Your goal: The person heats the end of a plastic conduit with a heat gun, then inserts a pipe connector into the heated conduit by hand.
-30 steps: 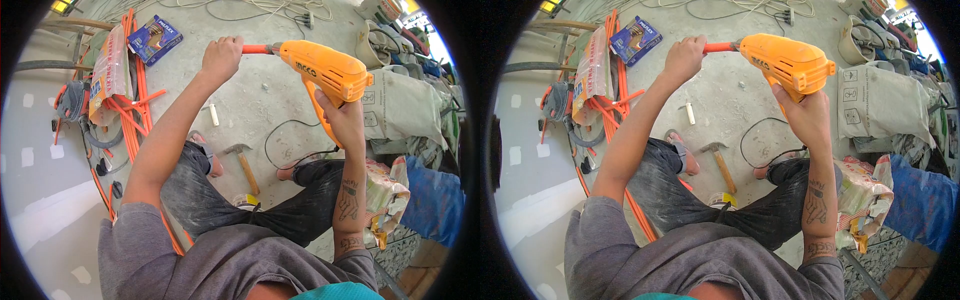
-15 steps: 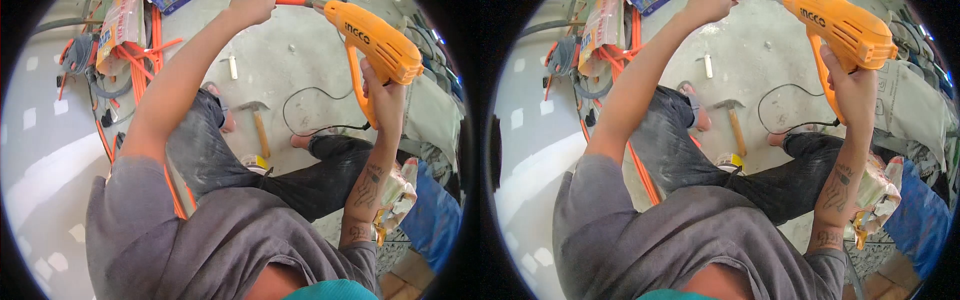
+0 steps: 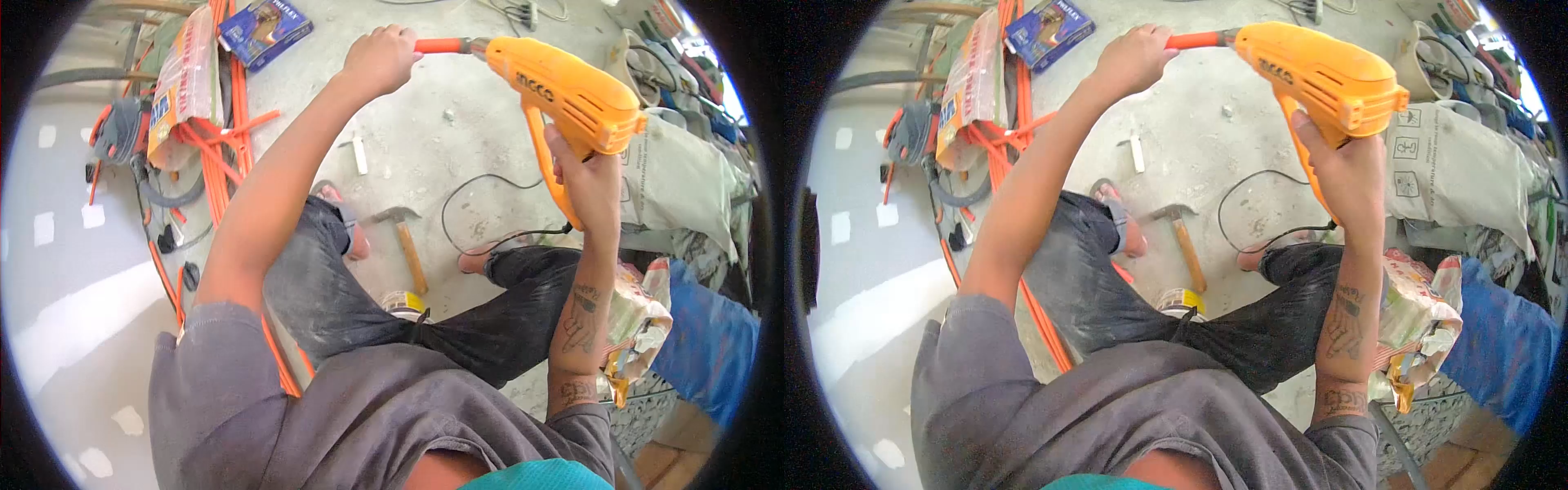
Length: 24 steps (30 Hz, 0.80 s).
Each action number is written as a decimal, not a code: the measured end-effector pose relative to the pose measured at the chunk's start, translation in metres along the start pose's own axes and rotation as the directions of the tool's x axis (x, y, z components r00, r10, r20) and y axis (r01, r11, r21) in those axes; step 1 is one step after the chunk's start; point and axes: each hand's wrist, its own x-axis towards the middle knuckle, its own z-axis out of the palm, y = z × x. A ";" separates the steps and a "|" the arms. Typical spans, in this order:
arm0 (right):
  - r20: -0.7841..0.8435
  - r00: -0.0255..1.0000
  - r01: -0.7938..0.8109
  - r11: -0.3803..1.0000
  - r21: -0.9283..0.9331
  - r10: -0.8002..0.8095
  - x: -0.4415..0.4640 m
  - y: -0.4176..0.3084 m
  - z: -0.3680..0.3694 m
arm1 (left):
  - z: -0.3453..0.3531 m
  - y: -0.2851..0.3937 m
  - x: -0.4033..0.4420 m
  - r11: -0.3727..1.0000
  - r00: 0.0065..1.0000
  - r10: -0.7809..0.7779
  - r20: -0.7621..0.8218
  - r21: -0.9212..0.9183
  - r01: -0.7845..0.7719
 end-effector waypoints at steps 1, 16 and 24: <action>0.026 1.000 -0.003 1.000 0.004 0.003 0.001 0.000 -0.001 | -0.002 0.000 0.001 1.000 1.000 -0.009 0.030 0.016 0.009; 0.049 0.998 0.029 0.999 -0.014 -0.029 0.001 0.001 0.000 | -0.012 0.005 0.001 0.999 0.999 0.004 -0.042 0.042 -0.003; 0.025 0.999 0.024 0.998 -0.057 -0.023 0.000 -0.002 0.000 | -0.009 0.003 0.004 0.995 0.990 0.053 -0.132 0.092 -0.041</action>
